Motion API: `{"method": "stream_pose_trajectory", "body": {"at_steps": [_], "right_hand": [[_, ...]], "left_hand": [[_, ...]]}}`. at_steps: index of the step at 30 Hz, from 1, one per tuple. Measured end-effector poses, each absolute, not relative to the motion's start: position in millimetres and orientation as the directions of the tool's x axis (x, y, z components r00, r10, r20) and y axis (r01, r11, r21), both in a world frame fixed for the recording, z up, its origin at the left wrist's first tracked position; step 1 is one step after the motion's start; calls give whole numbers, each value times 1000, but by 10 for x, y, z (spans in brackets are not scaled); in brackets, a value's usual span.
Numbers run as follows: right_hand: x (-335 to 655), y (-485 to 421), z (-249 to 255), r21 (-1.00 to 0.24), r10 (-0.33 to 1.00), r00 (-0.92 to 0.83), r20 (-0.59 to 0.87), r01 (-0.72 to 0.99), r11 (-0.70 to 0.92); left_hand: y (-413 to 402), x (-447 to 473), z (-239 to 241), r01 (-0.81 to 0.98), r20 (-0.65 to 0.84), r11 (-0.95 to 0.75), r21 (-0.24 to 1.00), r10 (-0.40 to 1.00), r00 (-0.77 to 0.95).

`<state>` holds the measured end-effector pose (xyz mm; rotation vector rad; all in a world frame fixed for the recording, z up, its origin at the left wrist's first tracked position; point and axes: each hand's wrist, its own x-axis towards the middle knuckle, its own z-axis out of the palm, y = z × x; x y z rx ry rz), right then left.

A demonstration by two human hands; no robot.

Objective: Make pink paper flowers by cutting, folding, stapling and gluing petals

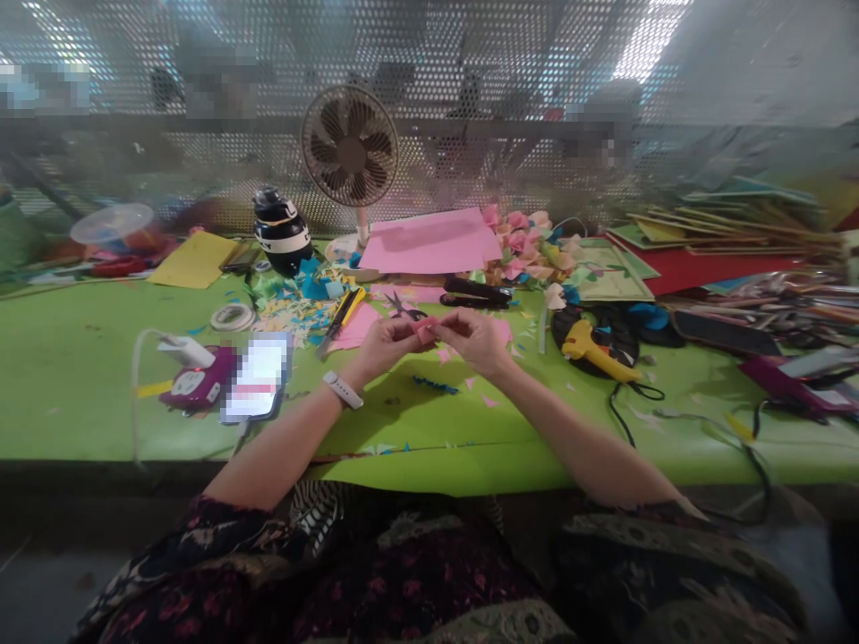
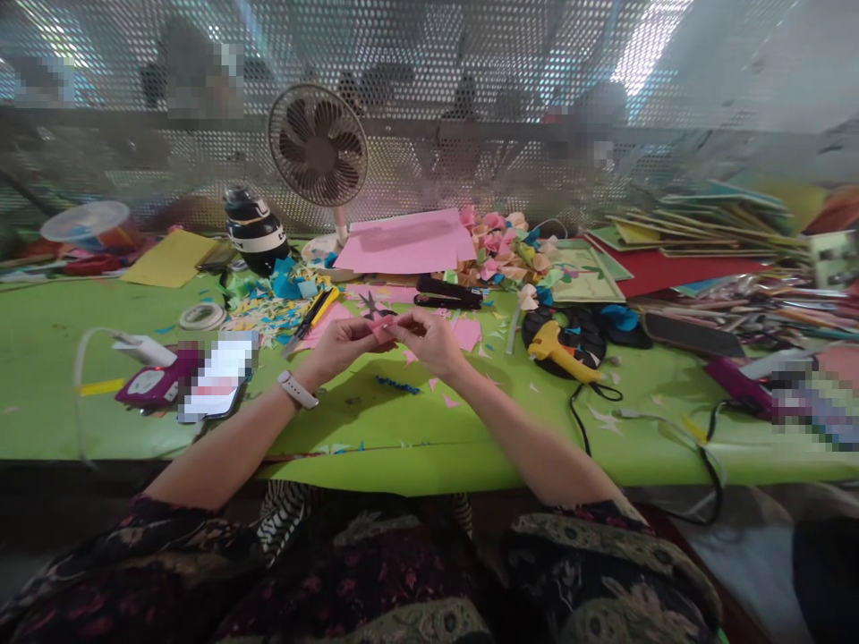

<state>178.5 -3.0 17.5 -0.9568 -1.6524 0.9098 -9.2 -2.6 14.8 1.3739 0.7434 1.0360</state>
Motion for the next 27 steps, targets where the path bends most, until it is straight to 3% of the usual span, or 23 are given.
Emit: {"method": "stream_pose_trajectory", "body": {"at_steps": [6,15,27], "right_hand": [[1778,-78,239,-910,926,-157,344,187,370],[1757,-87,235,-863,898,-149,414,250,440],[1744,-110,239,-844,894,-150,423,294,448]], "left_hand": [[-54,-129,191,-196,119,-22,980,856,502],[-52,-115,182,-74,56,-20,997,852,521],[-64,-104,196,-75,33,8,997,846,533]]}}
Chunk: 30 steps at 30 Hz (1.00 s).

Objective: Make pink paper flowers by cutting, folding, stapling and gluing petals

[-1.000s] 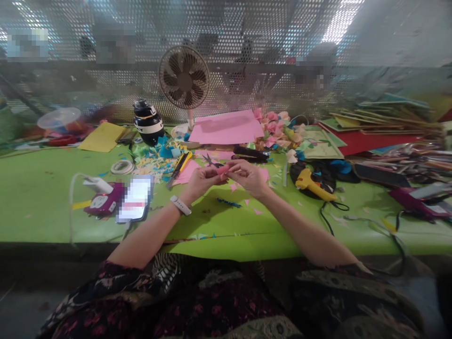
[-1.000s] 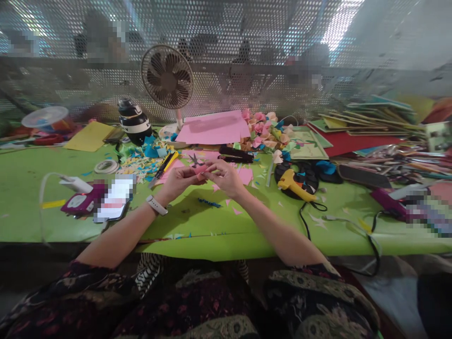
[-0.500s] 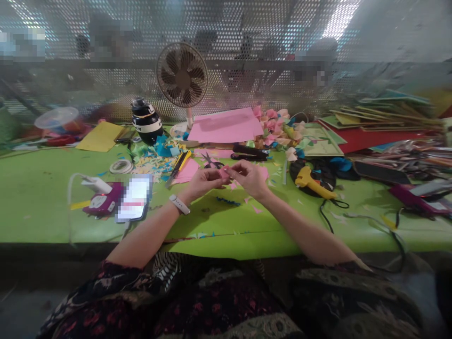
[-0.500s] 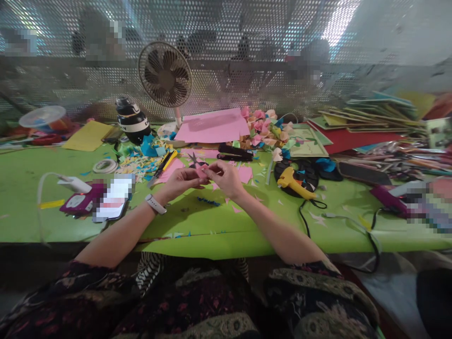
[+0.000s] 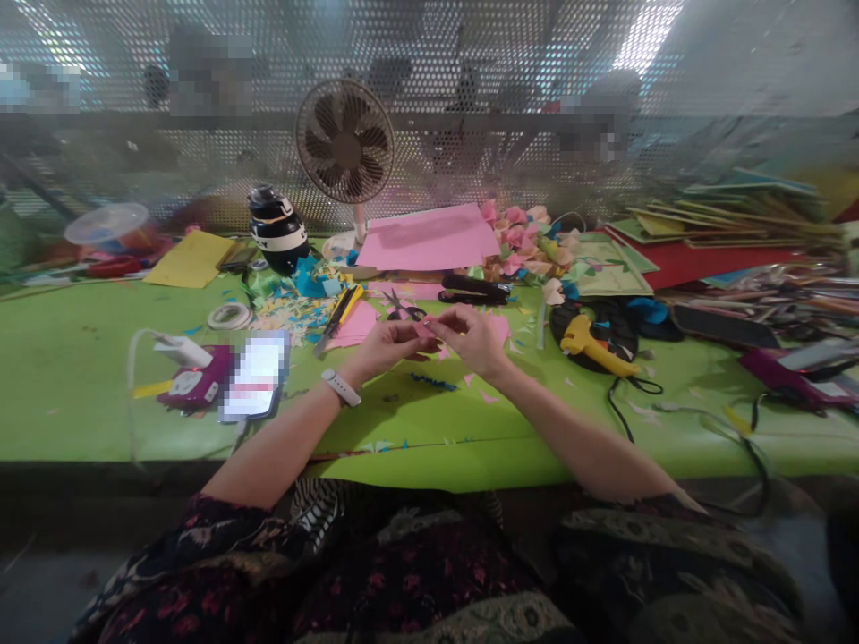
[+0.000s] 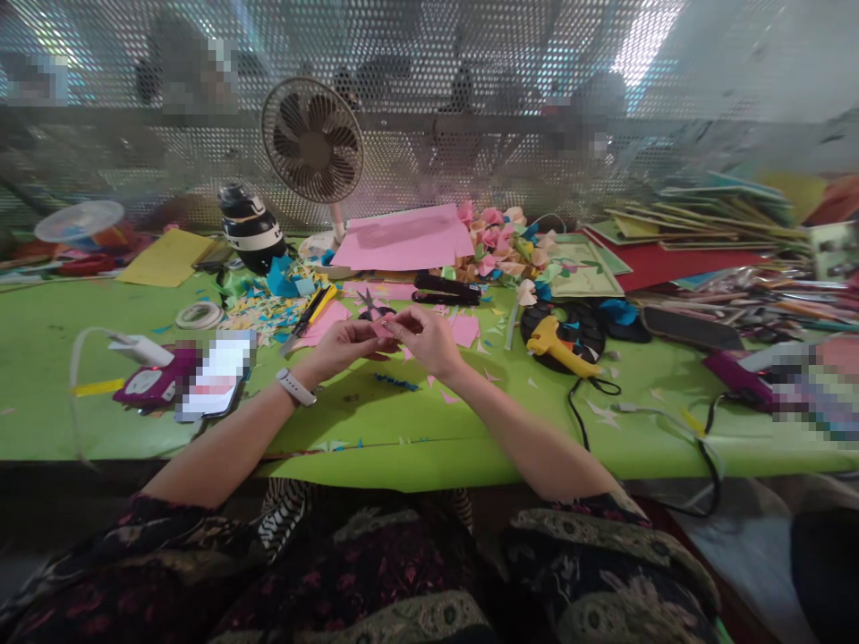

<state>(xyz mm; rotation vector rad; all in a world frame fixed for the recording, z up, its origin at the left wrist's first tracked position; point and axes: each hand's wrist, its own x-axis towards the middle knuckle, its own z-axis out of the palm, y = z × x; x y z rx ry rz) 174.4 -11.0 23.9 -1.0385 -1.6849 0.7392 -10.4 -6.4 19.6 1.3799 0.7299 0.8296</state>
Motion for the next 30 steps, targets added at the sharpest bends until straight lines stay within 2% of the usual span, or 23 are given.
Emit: {"method": "stream_pose_trajectory", "body": {"at_steps": [13,16,19,22,26,30], "right_hand": [[1750,-119,241,-843,888,-197,415,285,457],[1761,-85,236,-862,903,-144,405,267,430],[1798,-30,246,-910,933,-66,354,208,359],[1836,3,256,-923,950,-142,279,233,306],[1830,-13,250,-824,909,-290,299,403,399],[1787,-38,232,-715,861,-295,414,481,508]], "left_hand": [[-51,-106,181,-87,13,40,995,844,536],[-49,-112,178,-108,11,54,993,850,527],[-43,-122,163,-146,11,72,987,866,500],[-37,-125,147,-171,3,96,981,864,503],[-37,-119,157,-161,-25,130,978,846,532],[-35,-125,175,-148,-53,157,976,838,542]]}}
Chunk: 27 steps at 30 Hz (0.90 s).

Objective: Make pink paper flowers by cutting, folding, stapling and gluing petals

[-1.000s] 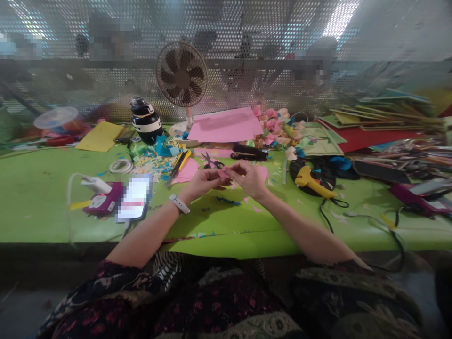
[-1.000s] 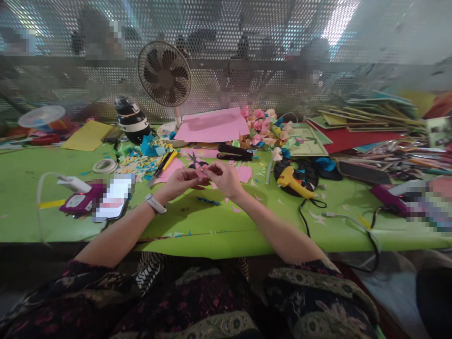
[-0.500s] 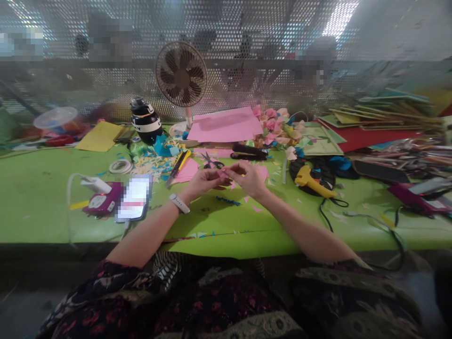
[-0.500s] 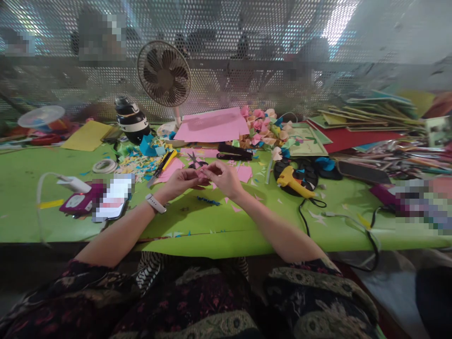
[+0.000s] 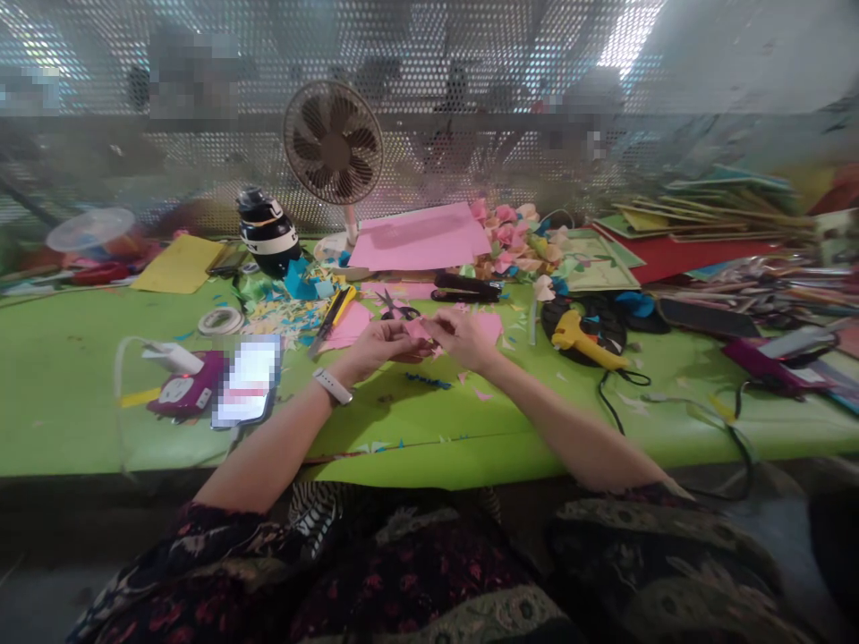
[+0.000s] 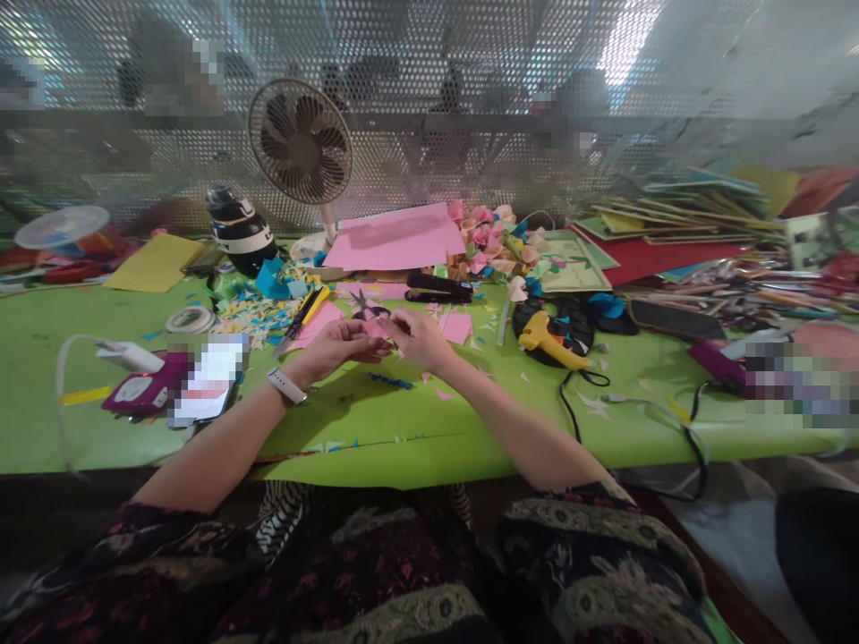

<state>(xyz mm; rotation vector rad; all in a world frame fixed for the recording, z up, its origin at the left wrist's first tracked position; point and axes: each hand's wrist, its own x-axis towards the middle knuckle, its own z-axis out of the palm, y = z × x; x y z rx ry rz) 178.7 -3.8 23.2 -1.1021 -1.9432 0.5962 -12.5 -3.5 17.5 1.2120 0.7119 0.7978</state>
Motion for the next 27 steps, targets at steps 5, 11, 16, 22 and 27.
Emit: {"method": "stream_pose_trajectory", "body": {"at_steps": [5,11,16,22,27], "right_hand": [[1760,-57,229,-629,826,-274,492,544,555],[1786,-72,261,-706,878,-289,381,523,478],[1787,-88,282,-705,869,-363,336,514,488],[1747,-118,248,-697,876,-340,342,533,479],[1751,-128,269,-817,900,-364,239,426,389]], "left_hand": [[-18,-151,143,-129,-59,149,980,845,531],[10,-177,130,-126,-32,109,986,867,498],[17,-179,164,-141,-52,127,982,894,445],[15,-152,160,-123,-29,82,989,926,377],[9,-143,177,-135,-22,74,988,935,354]]}}
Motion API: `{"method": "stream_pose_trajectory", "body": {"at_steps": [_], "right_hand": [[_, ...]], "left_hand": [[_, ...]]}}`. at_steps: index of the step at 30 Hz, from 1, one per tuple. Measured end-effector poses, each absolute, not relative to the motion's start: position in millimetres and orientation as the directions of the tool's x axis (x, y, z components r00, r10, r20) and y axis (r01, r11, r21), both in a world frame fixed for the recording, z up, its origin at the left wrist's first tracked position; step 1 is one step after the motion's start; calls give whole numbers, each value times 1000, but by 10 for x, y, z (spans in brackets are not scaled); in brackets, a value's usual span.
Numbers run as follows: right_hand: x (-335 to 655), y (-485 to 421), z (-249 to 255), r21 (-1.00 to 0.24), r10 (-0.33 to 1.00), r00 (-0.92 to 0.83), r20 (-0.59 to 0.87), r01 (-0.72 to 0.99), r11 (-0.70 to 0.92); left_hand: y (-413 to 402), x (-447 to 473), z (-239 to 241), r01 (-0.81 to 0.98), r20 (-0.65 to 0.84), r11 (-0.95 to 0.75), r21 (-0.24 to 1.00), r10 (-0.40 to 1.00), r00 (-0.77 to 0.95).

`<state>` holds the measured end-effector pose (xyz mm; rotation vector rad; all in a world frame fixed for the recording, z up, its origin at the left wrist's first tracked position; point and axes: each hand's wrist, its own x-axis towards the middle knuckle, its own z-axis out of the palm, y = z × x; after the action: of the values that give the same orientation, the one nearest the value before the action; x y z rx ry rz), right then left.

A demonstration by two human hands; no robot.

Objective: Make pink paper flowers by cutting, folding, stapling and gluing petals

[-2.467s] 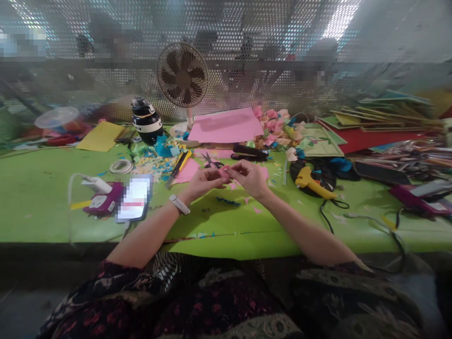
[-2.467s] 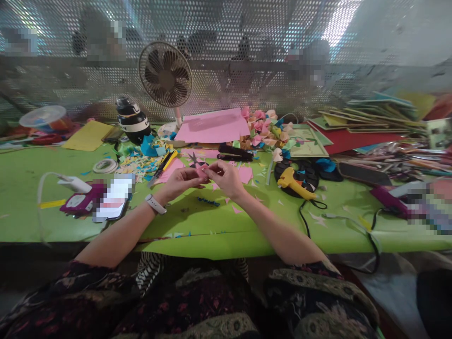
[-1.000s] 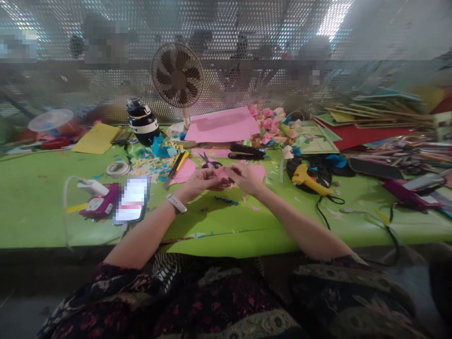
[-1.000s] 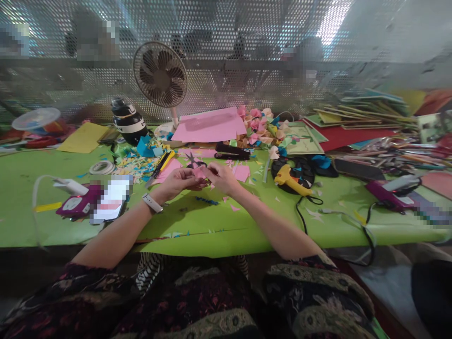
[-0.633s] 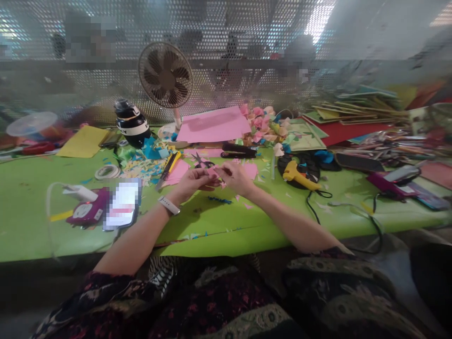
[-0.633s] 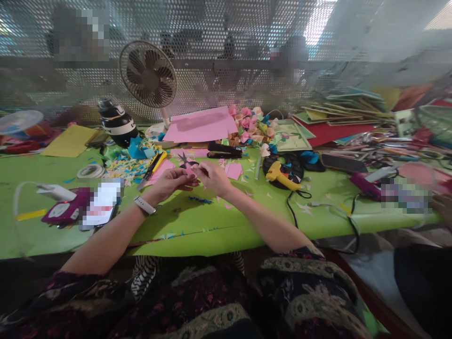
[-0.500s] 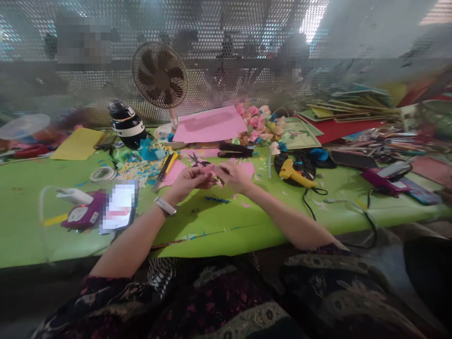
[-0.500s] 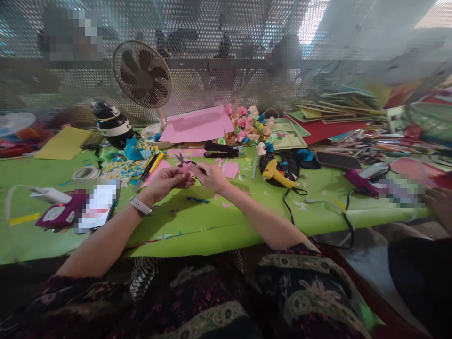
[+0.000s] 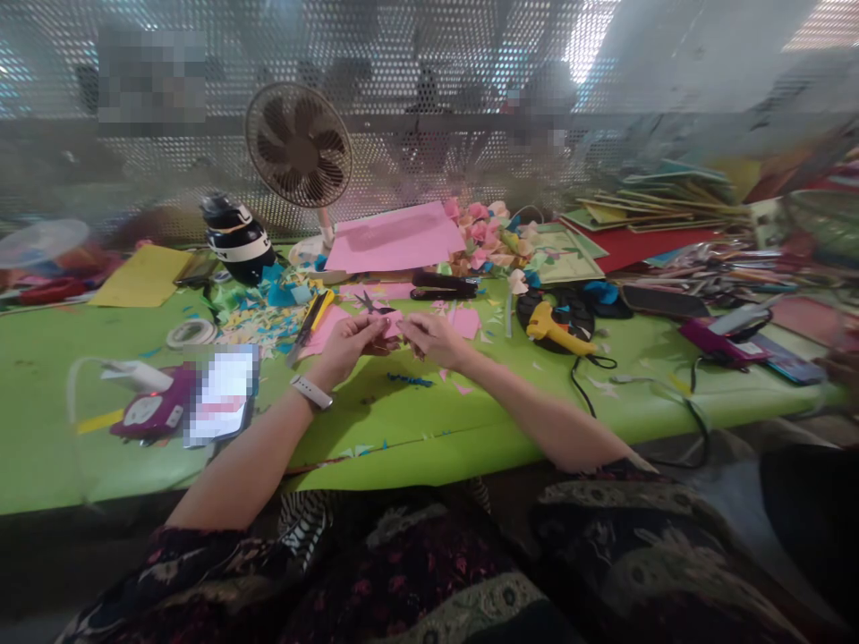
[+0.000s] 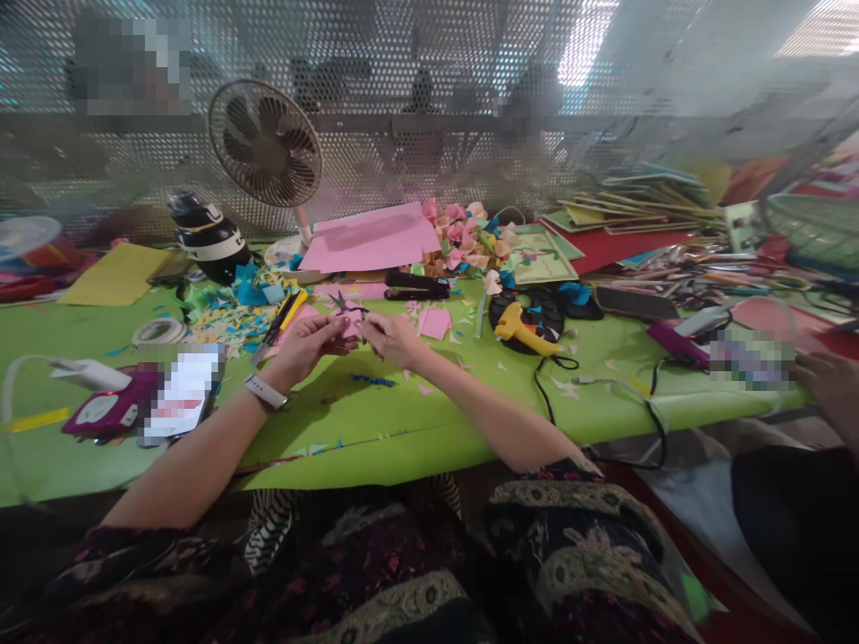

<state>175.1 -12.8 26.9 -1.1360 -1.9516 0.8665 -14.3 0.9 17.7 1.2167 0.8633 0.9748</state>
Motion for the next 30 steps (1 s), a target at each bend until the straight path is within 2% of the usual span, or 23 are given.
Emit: {"method": "stream_pose_trajectory", "body": {"at_steps": [13,20,27,30], "right_hand": [[1747,-94,216,-819,887,-366,281,390,421],[1737,-92,203,-760,883,-348,315,465,454],[1775,-18,152,-763,897,-326,298,483,429],[1890,69,184,-787,930,-234,284,496,366]], "left_hand": [[42,-160,166,-222,0,73,972,949,314],[19,-178,218,-112,-63,113,987,925,375],[67,-149,140,-172,-56,110,979,955,291],[123,-161,155,-294,-38,73,953,991,126]]}}
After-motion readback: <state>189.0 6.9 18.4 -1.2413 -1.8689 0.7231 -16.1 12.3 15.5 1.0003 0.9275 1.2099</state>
